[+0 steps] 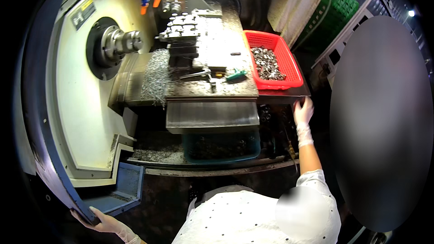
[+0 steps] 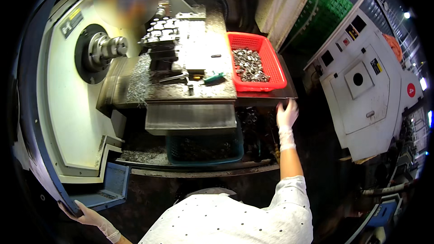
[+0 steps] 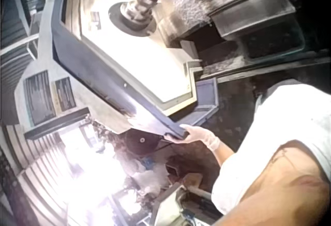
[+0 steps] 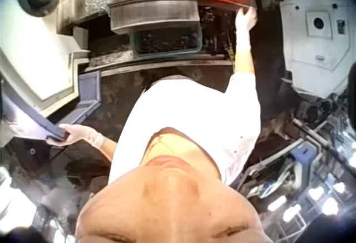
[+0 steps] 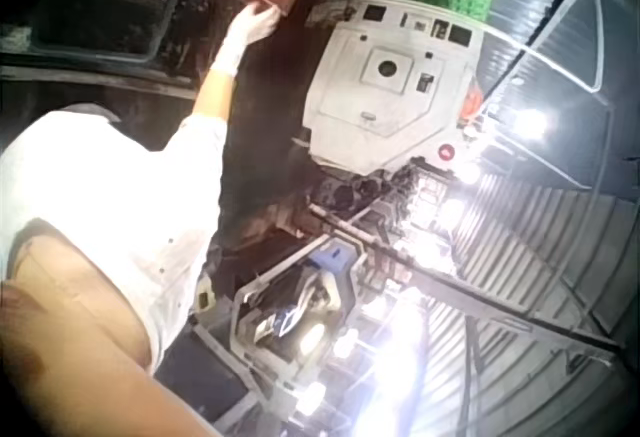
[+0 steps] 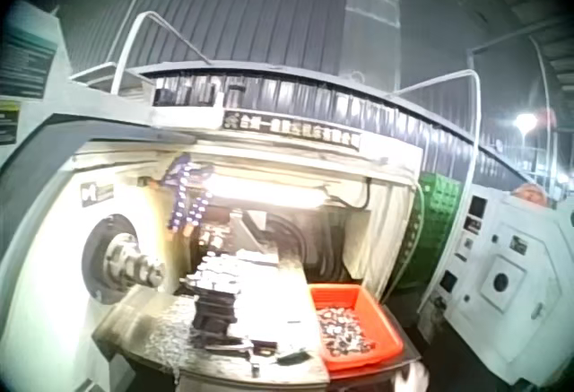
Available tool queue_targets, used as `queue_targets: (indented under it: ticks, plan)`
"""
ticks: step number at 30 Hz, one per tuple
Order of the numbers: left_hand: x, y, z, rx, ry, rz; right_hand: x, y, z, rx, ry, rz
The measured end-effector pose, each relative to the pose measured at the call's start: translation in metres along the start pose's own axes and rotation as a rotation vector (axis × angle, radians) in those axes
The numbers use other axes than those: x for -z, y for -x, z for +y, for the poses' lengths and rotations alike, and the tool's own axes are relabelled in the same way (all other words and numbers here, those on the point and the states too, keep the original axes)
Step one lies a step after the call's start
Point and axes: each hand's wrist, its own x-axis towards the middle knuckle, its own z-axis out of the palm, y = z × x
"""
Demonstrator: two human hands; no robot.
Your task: The person operates a CNC lathe, repeatedly opening the machine door, removing small metal parts from the chuck, and placing them into a red basket. The person also uses a tool to clear metal shavings from the machine bed and wipes the interior surfaces before closing the door.
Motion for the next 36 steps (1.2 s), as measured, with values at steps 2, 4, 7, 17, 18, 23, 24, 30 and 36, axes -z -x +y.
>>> queue_targets:
  ticks: [2,4,7,17,18,23,24,30,36]
  plan:
    - [-0.005,0.0,-0.005,-0.004,0.02,0.024,-0.035,0.091,0.057,-0.325,0.2,-0.465]
    - [-0.005,0.001,-0.004,0.003,0.051,0.022,-0.052,0.144,0.063,-0.133,0.699,-0.729]
    - [-0.007,-0.004,-0.011,-0.043,0.002,0.06,-0.036,0.164,0.046,0.587,1.415,-0.348]
    - [-0.005,-0.002,-0.007,-0.039,0.029,0.098,0.11,0.09,-0.028,-0.775,-1.525,-0.711]
    - [-0.003,-0.001,-0.003,-0.035,0.038,0.103,0.117,0.08,-0.052,-0.745,-1.72,-0.727]
    - [-0.005,0.001,-0.001,-0.09,0.13,0.007,0.099,0.024,-0.275,-0.639,-2.143,-1.146]
    - [-0.004,0.003,-0.005,-0.118,0.154,0.006,0.085,0.014,-0.323,-0.728,-2.168,-1.149]
    - [-0.011,0.005,-0.005,-0.194,0.212,-0.014,-0.033,-0.066,-0.504,-1.052,-1.973,-0.664]
    - [-0.003,0.007,-0.01,-0.182,0.178,-0.036,-0.063,-0.057,-0.536,-0.926,-1.782,-0.44]
